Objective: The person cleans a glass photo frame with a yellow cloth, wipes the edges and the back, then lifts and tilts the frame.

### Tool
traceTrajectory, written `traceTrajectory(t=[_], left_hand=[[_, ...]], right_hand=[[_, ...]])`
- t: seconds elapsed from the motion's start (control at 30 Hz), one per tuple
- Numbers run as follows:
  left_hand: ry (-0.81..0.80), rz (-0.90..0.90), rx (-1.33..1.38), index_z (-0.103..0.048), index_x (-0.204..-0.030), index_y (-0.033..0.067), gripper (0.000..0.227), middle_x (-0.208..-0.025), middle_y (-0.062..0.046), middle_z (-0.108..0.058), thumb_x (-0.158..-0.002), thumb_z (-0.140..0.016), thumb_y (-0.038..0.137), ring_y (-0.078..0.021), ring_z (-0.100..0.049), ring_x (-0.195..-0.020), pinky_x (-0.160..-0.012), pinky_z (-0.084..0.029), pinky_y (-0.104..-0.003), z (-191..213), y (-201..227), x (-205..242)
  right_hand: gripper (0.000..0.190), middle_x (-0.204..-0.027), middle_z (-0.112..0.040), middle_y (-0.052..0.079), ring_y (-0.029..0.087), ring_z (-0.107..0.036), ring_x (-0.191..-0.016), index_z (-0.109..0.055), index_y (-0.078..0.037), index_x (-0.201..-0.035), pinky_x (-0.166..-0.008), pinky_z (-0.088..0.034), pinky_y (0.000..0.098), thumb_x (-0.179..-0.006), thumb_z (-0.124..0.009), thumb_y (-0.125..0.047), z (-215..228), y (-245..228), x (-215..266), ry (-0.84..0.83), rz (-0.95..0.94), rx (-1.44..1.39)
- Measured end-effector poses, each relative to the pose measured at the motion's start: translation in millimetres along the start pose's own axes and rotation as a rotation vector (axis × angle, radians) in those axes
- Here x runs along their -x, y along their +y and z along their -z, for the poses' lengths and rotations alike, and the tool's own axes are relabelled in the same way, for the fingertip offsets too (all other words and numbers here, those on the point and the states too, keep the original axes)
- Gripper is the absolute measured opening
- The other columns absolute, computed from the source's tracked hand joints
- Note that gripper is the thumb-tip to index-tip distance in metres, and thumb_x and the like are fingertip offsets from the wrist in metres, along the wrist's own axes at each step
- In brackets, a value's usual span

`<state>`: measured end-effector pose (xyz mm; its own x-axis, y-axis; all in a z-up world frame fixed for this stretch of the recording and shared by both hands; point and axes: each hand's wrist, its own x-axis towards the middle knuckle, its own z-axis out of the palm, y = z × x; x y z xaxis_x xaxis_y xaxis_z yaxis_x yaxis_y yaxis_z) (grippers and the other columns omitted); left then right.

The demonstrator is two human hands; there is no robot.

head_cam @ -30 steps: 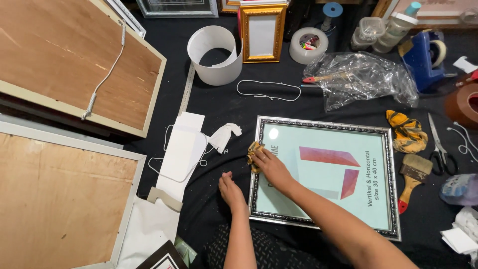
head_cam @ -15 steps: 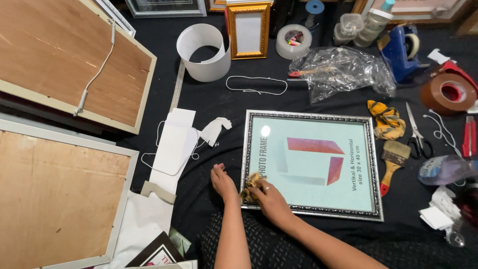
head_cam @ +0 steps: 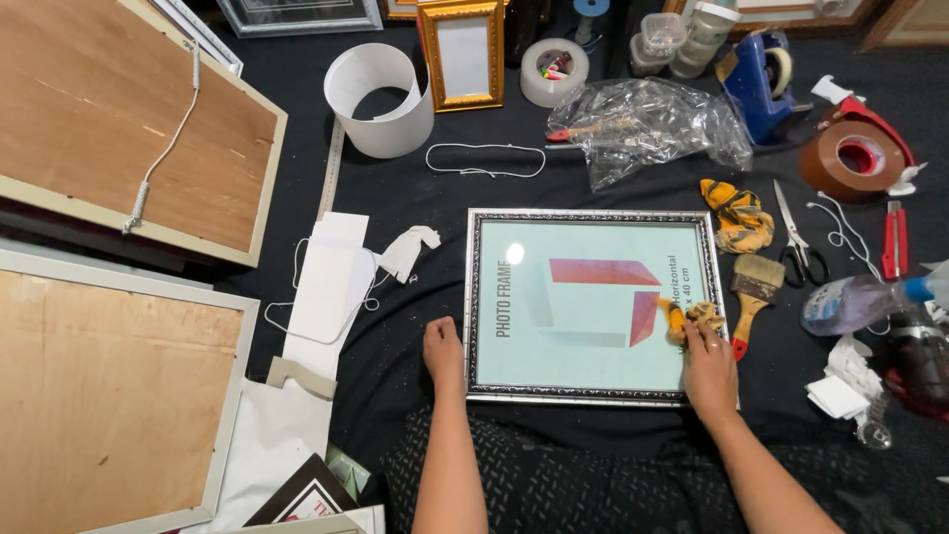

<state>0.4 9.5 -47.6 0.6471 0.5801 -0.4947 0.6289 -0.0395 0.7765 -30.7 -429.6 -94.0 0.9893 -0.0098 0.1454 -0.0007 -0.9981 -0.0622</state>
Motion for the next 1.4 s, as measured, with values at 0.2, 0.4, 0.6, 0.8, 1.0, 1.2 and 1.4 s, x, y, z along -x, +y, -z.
traceTrajectory(t=[0.2,0.4,0.6,0.8,1.0,1.2,1.4], left_hand=[[-0.176,0.009,-0.118,-0.066,-0.133,0.0192,0.044,-0.135,-0.01,-0.062,-0.101,-0.045,0.04,-0.0302,-0.052,-0.136,-0.117,-0.037,-0.043,-6,-14,-10],[-0.285,-0.085,-0.211,-0.055,-0.149,0.0136,0.057,-0.146,-0.019,-0.053,-0.108,-0.032,0.047,-0.0381,-0.04,-0.146,-0.123,-0.02,-0.047,2,18,9],[-0.287,-0.085,-0.225,-0.054,-0.15,0.0171,0.059,-0.147,-0.017,-0.052,-0.108,-0.03,0.05,-0.0373,-0.042,-0.143,-0.12,-0.025,-0.044,1,13,4],[-0.267,-0.053,-0.214,-0.056,-0.149,0.0182,0.061,-0.147,-0.015,-0.054,-0.106,-0.032,0.054,-0.0379,-0.046,-0.139,-0.119,-0.029,-0.043,-6,3,-6],[-0.242,-0.042,-0.196,-0.06,-0.144,0.0159,0.059,-0.139,-0.016,-0.059,-0.106,-0.035,0.052,-0.0388,-0.052,-0.133,-0.116,-0.034,-0.044,-2,13,3],[-0.243,-0.078,-0.187,-0.061,-0.142,0.0145,0.055,-0.137,-0.019,-0.06,-0.107,-0.035,0.047,-0.0425,-0.052,-0.133,-0.115,-0.036,-0.048,-4,7,-7],[-0.236,-0.062,-0.17,-0.063,-0.14,0.0136,0.052,-0.132,-0.018,-0.062,-0.107,-0.037,0.044,-0.0391,-0.053,-0.132,-0.114,-0.038,-0.046,2,17,4]], right_hand=[[0.044,-0.143,-0.045,0.04,0.062,-0.035,-0.135,-0.057,0.008,-0.138,-0.111,-0.04,0.0595,-0.094,-0.053,0.008,56,-178,-35,-0.161,-0.174,-0.516],[0.043,-0.133,-0.056,0.024,0.037,-0.054,-0.114,-0.056,0.004,-0.137,-0.091,-0.048,0.0397,-0.094,-0.053,0.004,-25,-327,-22,-0.042,0.483,-0.365],[0.042,-0.124,-0.066,0.012,0.034,-0.063,-0.106,-0.063,-0.015,-0.133,-0.074,-0.056,0.0421,-0.092,-0.057,-0.007,2,-208,-81,0.03,0.393,-0.127],[0.047,-0.129,-0.064,0.013,0.039,-0.058,-0.112,-0.069,-0.012,-0.135,-0.081,-0.054,0.0482,-0.089,-0.069,-0.005,-37,-13,-85,0.264,-0.068,0.172],[0.039,-0.123,-0.061,0.026,0.049,-0.057,-0.109,-0.067,0.0,-0.129,-0.085,-0.051,0.0555,-0.091,-0.059,0.009,-64,-129,-117,0.231,-0.122,-0.115],[0.048,-0.138,-0.056,0.02,0.035,-0.054,-0.126,-0.057,-0.004,-0.141,-0.098,-0.049,0.0401,-0.096,-0.05,0.01,-37,-328,-118,-0.12,0.338,-0.41],[0.043,-0.128,-0.063,0.011,0.035,-0.062,-0.113,-0.064,-0.013,-0.134,-0.079,-0.056,0.0424,-0.093,-0.059,-0.001,-38,-226,-158,0.145,0.387,-0.158]])
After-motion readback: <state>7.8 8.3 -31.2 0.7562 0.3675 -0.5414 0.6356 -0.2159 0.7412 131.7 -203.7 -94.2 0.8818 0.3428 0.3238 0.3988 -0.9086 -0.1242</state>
